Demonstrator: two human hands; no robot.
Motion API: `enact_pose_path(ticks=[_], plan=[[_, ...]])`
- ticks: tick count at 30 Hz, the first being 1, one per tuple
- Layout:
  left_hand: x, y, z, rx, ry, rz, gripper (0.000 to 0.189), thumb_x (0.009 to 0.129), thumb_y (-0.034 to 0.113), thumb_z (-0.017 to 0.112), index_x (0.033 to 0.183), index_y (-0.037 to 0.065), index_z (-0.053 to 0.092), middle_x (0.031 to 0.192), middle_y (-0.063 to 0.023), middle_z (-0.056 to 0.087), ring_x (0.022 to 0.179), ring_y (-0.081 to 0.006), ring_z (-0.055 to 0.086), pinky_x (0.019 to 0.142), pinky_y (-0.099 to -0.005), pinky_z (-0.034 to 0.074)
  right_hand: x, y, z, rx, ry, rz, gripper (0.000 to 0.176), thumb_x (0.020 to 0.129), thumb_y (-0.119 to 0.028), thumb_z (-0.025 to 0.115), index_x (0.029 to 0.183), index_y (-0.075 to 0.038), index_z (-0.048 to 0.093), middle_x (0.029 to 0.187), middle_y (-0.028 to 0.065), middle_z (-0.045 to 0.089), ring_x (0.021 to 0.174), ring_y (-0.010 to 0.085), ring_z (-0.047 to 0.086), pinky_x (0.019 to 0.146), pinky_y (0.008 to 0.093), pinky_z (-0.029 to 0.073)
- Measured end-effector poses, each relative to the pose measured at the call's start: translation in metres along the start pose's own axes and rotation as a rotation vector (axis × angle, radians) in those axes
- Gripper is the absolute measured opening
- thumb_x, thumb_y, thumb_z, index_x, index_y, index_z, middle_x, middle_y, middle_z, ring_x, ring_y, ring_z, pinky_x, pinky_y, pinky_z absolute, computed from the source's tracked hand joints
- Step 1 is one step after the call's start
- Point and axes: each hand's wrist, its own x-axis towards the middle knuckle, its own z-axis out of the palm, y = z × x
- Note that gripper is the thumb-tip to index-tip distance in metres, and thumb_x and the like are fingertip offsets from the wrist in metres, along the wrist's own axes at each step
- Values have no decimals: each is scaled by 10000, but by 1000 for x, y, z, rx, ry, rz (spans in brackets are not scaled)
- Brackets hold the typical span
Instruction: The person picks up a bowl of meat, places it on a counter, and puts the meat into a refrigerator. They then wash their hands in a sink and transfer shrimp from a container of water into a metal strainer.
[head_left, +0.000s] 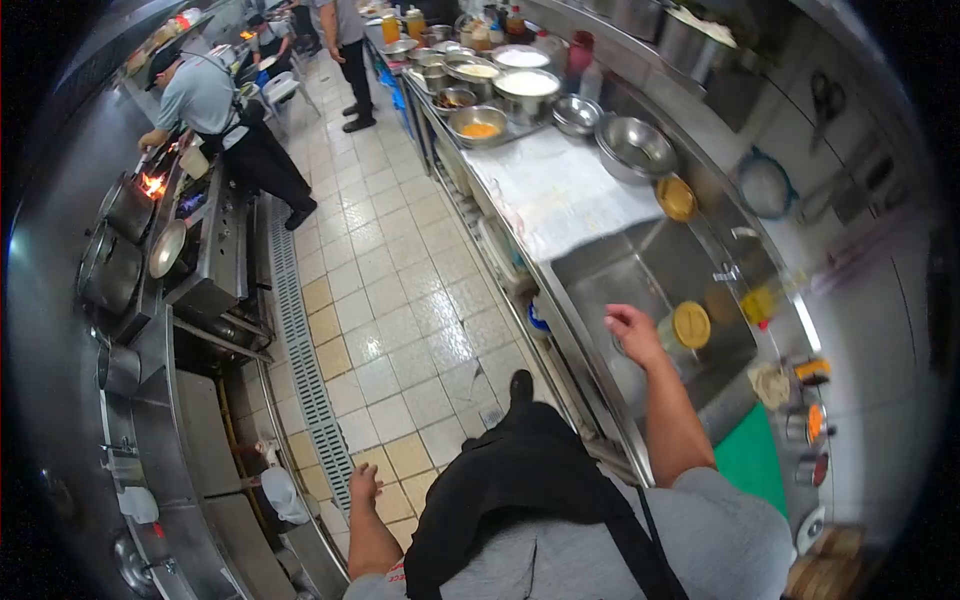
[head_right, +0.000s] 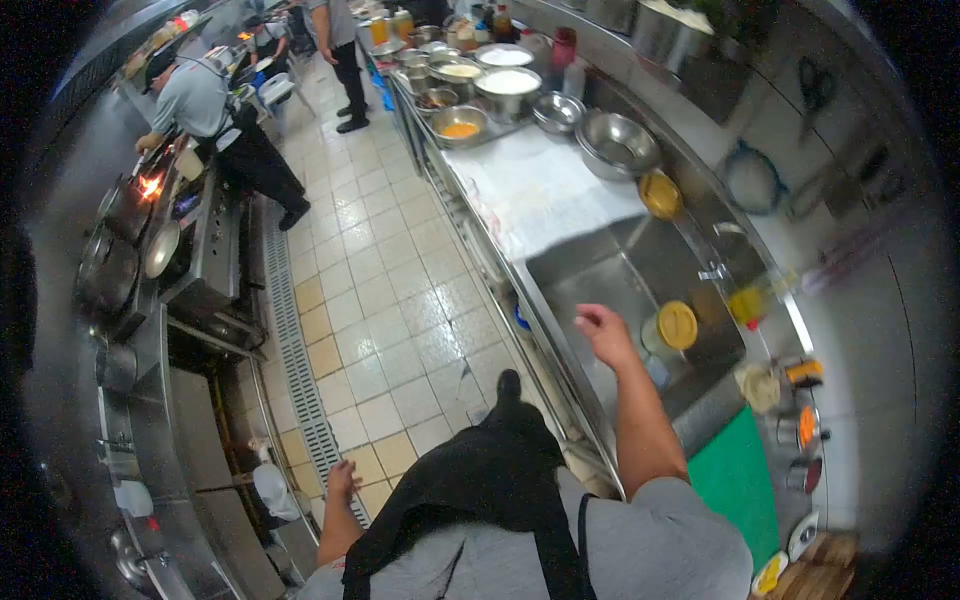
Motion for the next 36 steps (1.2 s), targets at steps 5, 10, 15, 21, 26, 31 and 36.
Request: enact_pose_path(ticks=[5, 10, 15, 21, 26, 31, 36], plan=[[22, 132, 49, -23, 19, 98, 489, 810, 214, 645, 1246, 38, 510, 1012, -138, 630, 581, -169, 596, 448, -297, 459, 127, -28, -40, -217, 249, -136, 385, 810, -199, 645, 1151, -32, 578, 1121, 154, 606, 1040, 261, 572, 895, 351, 440], [34, 181, 84, 62, -111, 44, 508, 794, 247, 673, 1229, 33, 525, 1008, -154, 633, 606, -187, 617, 450, -302, 467, 263, -52, -74, -687, 410, -216, 409, 836, -193, 583, 1218, -56, 532, 1252, 187, 519, 1205, 332, 445, 1034, 423, 310], [31, 168, 87, -18, -30, -74, 519, 804, 257, 653, 1252, 42, 505, 1013, -136, 637, 627, -211, 630, 470, -326, 484, 330, -90, -71, -985, 493, 5, 465, 850, -214, 536, 1300, -114, 472, 1301, 170, 488, 1256, 314, 399, 1071, 552, 187], [59, 113, 72, 5, -119, -315, 461, 838, 269, 619, 1236, 68, 501, 954, -139, 612, 642, -254, 625, 497, -380, 500, 349, -126, -69, -1001, 271, 279, 257, 841, -237, 531, 1056, -143, 634, 1108, 80, 624, 1109, 273, 542, 1038, 641, 143], [101, 93, 40, 157, -395, 162, 316, 838, 263, 637, 1077, 71, 559, 835, -121, 566, 623, -306, 606, 511, -436, 508, 374, -80, -80, -1121, 696, -42, 207, 876, -228, 499, 1002, -125, 627, 1015, 82, 633, 1004, 279, 573, 962, 593, 281], [208, 204, -2, 226, -282, -263, 427, 789, 229, 663, 1172, 93, 532, 1054, -117, 570, 791, -277, 615, 631, -446, 516, 366, -135, -102, -1045, 1050, 24, 222, 919, -228, 441, 1011, -94, 592, 985, 118, 622, 939, 312, 576, 794, 500, 413], [373, 315, -48, 332, 125, 328, 455, 838, 248, 591, 1235, 42, 502, 961, -153, 621, 659, -249, 616, 487, -345, 464, 336, -251, -64, -859, 1200, -2, 211, 924, -223, 469, 1007, -57, 572, 968, 158, 612, 890, 388, 559, 730, 454, 432]])
